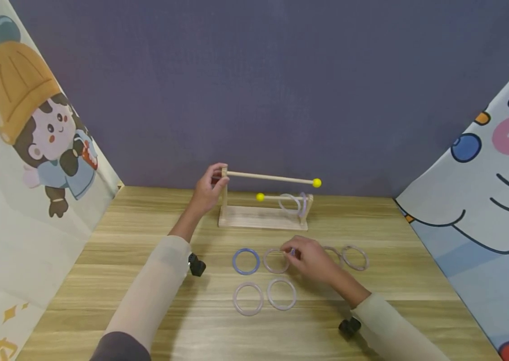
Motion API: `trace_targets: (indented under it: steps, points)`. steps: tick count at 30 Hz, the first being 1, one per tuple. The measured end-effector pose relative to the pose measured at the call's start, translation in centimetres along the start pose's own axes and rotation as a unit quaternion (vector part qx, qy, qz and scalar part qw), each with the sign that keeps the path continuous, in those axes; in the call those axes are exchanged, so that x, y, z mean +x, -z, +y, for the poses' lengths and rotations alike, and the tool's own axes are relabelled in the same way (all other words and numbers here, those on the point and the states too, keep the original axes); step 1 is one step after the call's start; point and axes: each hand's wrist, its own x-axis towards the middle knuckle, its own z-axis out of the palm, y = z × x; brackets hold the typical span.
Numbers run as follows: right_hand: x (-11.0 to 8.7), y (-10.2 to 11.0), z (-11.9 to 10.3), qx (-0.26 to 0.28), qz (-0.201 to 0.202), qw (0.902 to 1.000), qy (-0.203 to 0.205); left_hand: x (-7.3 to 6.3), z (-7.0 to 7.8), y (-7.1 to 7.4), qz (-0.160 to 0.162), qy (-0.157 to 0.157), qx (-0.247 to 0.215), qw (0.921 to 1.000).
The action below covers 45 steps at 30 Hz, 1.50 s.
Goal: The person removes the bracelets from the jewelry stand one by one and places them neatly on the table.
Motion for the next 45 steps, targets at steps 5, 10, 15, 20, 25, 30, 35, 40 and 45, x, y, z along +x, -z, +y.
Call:
trace_targets:
  steps: [5,10,15,20,25,30,35,40,45]
  points:
    - [1.1,0.0,0.0,0.004,0.030,0.9982,-0.052,0.1,0.0,0.0,-0.003,0.000,-0.002,1.0000]
    - [2.2,-0.2,0.6,0.001,0.079,0.9936,-0.081,0.1,0.1,0.0,-0.002,0.001,-0.005,1.0000]
    - [3.1,0.2,0.8,0.028,0.114,0.9863,-0.116,0.0,0.3,0.0,0.000,0.005,-0.001,1.0000]
    - [4.0,0.7,0.8,0.035,0.152,0.9766,-0.148,-0.2,0.8,0.2,0.000,0.010,-0.001,1.0000]
    - [4.7,1.0,1.1,0.044,0.180,0.9674,-0.173,-0.2,0.1,0.1,0.011,-0.013,0.003,0.9999]
    - [5.0,0.9,1.3,0.048,0.180,0.9634,-0.193,-0.3,0.2,0.2,0.007,-0.009,-0.001,0.9999]
    - [5.4,0.9,1.3,0.052,0.176,0.9613,-0.206,-0.3,0.4,0.2,0.004,0.000,0.000,1.0000]
    - [5.9,0.7,1.2,0.053,0.189,0.9576,-0.211,-0.2,0.3,0.1,0.005,0.000,-0.002,1.0000]
    - [6.3,0.5,1.3,0.043,0.196,0.9554,-0.217,-0.2,0.3,0.1,0.000,0.002,0.000,1.0000]
